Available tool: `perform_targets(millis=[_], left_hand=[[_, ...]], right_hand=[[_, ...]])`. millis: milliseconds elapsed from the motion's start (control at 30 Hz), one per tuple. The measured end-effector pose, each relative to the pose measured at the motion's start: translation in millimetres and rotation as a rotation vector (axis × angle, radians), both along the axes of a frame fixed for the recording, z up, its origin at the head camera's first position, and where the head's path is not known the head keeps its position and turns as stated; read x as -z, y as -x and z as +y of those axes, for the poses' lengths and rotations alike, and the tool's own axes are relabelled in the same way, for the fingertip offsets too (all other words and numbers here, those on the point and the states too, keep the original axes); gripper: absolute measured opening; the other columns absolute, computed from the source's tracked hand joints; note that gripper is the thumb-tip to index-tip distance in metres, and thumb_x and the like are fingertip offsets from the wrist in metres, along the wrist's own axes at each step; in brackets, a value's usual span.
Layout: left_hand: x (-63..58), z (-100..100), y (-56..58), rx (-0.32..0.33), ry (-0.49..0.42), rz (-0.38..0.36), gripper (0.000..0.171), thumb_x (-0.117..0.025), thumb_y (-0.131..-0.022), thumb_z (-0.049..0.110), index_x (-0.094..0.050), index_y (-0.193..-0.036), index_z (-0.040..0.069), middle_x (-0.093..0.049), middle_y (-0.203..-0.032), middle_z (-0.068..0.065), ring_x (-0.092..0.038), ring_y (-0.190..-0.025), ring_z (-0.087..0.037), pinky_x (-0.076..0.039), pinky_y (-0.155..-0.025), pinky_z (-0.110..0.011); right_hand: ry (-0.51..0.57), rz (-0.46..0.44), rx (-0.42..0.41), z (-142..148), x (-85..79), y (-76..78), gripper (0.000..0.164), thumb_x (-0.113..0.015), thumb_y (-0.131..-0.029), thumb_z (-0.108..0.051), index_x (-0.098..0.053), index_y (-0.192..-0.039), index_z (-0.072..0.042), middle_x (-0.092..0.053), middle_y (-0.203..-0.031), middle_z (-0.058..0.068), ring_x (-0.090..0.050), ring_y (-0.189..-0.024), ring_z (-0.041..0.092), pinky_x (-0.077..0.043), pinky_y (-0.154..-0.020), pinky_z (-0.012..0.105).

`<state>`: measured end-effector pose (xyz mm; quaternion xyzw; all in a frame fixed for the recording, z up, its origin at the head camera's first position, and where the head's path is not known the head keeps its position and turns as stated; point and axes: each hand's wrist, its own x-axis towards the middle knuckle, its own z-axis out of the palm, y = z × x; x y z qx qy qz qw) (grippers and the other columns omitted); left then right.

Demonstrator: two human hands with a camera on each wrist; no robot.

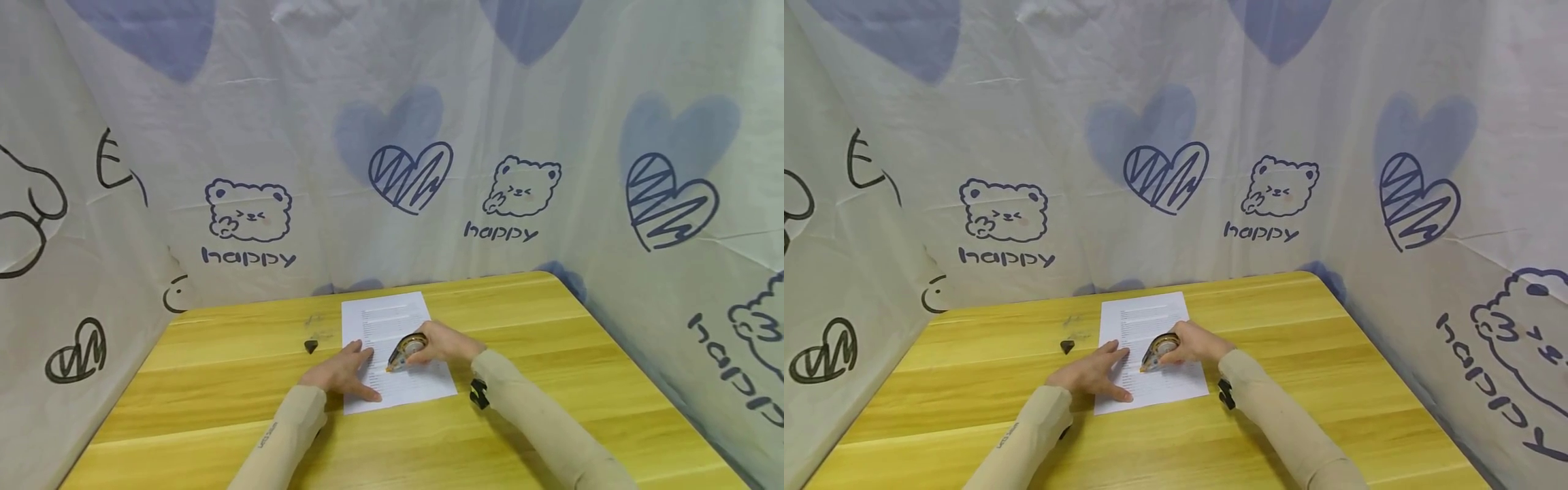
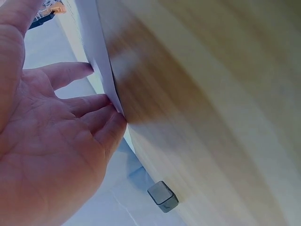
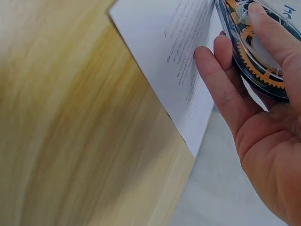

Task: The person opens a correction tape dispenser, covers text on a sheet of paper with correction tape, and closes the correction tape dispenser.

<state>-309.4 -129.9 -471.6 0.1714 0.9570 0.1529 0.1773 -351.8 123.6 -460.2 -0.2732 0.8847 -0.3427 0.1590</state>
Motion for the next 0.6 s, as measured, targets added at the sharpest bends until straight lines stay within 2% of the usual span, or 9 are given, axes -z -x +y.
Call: perform_targets(millis=[200,400,600], left_hand=[[0.9,0.6,-1.0,0.003,-0.014,-0.011,0.103,-0.080,-0.072,0.058,-0.034,-0.153,0.014,-0.016,-0.164,-0.016,-0.018,-0.150,-0.034,-0.025,-0.118,-0.055],[0.4,0.2,-0.5,0.003,0.000,0.003,0.103,-0.079,-0.072,0.060,-0.033,-0.154,0.016,-0.015,-0.164,-0.015,-0.017,-0.151,-0.033,-0.025,-0.119,-0.055],[-0.7,-0.1,0.2,0.010,-0.002,0.002,0.103,-0.080,-0.073,0.058,-0.034,-0.153,0.014,-0.016,-0.163,-0.017,-0.018,-0.151,-0.034,-0.025,-0.119,-0.053]], right_hand=[[-0.011,0.000,-0.009,1.5,1.3,0.1,0.016,-0.081,-0.082,-0.022,-0.072,-0.082,-0.008,-0.073,-0.073,0.004,-0.068,-0.066,0.021,-0.056,-0.058,0.027],[0.018,-0.015,-0.010,3.0,1.2,1.7,0.016,-0.081,-0.082,-0.022,-0.072,-0.083,-0.008,-0.072,-0.074,0.003,-0.066,-0.064,0.018,-0.058,-0.061,0.034],[-0.001,-0.003,-0.010,3.3,1.8,3.9,0.017,-0.081,-0.082,-0.024,-0.072,-0.082,-0.009,-0.071,-0.072,0.001,-0.064,-0.062,0.014,-0.055,-0.057,0.026]])
